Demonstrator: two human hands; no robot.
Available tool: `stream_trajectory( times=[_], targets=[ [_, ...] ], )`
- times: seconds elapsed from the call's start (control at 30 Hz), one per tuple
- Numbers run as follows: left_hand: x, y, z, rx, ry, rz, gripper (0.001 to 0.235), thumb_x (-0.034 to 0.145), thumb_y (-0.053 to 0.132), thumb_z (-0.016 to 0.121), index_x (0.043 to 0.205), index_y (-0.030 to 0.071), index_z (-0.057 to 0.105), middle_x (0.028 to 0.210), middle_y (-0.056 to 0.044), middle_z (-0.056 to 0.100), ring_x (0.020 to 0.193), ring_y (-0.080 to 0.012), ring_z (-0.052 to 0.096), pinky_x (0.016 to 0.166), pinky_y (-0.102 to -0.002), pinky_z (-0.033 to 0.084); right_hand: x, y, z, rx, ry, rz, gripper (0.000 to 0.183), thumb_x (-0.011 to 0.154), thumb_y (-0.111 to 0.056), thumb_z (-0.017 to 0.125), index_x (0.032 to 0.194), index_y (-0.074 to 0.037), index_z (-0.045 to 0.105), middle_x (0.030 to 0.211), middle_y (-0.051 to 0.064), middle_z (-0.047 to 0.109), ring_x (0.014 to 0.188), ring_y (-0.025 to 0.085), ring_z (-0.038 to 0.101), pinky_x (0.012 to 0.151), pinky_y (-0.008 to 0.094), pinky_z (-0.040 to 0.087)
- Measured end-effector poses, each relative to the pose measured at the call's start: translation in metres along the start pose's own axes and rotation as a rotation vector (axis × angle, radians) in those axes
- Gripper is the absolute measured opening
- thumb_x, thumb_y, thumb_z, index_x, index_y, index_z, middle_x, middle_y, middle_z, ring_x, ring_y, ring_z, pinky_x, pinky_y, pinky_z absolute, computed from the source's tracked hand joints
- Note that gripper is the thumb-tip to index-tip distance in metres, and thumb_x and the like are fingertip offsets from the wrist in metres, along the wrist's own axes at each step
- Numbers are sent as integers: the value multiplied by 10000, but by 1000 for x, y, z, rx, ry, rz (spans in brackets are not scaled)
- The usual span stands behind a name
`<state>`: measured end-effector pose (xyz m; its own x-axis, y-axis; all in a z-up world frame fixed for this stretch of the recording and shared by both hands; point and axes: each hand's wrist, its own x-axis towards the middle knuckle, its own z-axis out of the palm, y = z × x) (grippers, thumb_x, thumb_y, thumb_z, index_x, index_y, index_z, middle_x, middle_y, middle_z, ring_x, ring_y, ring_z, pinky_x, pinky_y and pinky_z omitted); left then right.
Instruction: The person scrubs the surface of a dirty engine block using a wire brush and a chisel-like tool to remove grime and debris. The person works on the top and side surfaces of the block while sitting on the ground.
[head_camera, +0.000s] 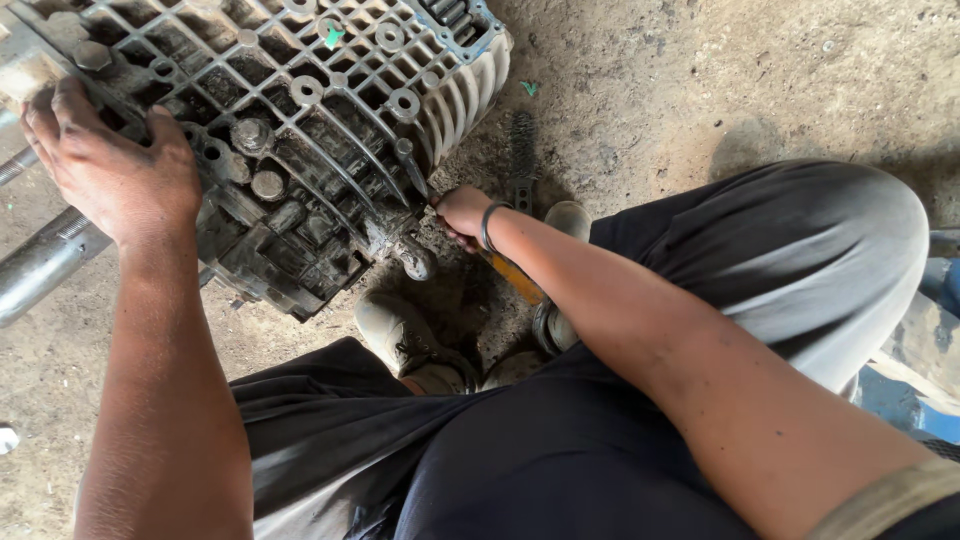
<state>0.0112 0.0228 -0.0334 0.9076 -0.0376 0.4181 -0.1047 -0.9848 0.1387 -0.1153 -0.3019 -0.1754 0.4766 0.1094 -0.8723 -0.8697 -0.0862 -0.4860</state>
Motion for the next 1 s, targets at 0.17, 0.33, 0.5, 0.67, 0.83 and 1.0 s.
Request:
stream_trajectory(
  times=[0.17, 0.33, 0.5, 0.67, 0.83, 1.0],
  targets=[
    [1, -2, 1, -4, -22, -5, 628, 898, 118, 730, 1450, -81, 507, 1533, -293, 476, 1473, -492, 427, 1248, -590, 394, -2, 5, 9, 280, 30, -39, 297, 1054, -289, 505, 789, -175, 574, 563, -22, 461, 426, 132, 378, 412, 327, 328],
    [2, -6, 4, -23, -18, 1, 596, 929, 97, 731, 1454, -83, 514, 1531, -324, 473, 1472, -525, 412, 1228, -622, 369, 10, 26, 19, 433, 356, -202, 346, 1065, -333, 522, 907, -44, 625, 615, 20, 515, 455, 160, 461, 444, 412, 456],
    [1, -12, 11, -12, -36, -33, 605, 932, 113, 730, 1467, -72, 515, 1534, -328, 487, 1449, -541, 419, 1195, -654, 381, 29, 39, 1, -171, 500, -545, 180, 1022, -177, 555, 1041, -33, 660, 760, 135, 611, 637, 295, 607, 616, 498, 523],
    [4, -13, 13, -31, -26, -42, 581, 960, 122, 784, 1455, -52, 537, 1525, -294, 512, 1435, -495, 462, 1149, -636, 442, -35, 33, 12, -608, 642, -670, 214, 989, -162, 552, 1150, -44, 629, 860, 195, 686, 771, 345, 680, 712, 503, 543],
    [4, -21, 18, 30, 12, 20, 590, 868, 78, 714, 1431, -33, 577, 1502, -262, 548, 1408, -476, 500, 1127, -640, 459, -46, 8, 6, -831, 621, -675, 421, 882, -111, 568, 1291, -18, 537, 935, 229, 707, 844, 365, 707, 721, 497, 565],
    [2, -11, 5, -34, 37, 98, 543, 827, 10, 644, 1362, -71, 588, 1405, -241, 580, 1338, -410, 602, 1151, -595, 516, -29, 6, 15, -914, 527, -530, 405, 942, -14, 480, 1347, -7, 496, 993, 247, 706, 911, 391, 723, 759, 499, 593]
  ],
)
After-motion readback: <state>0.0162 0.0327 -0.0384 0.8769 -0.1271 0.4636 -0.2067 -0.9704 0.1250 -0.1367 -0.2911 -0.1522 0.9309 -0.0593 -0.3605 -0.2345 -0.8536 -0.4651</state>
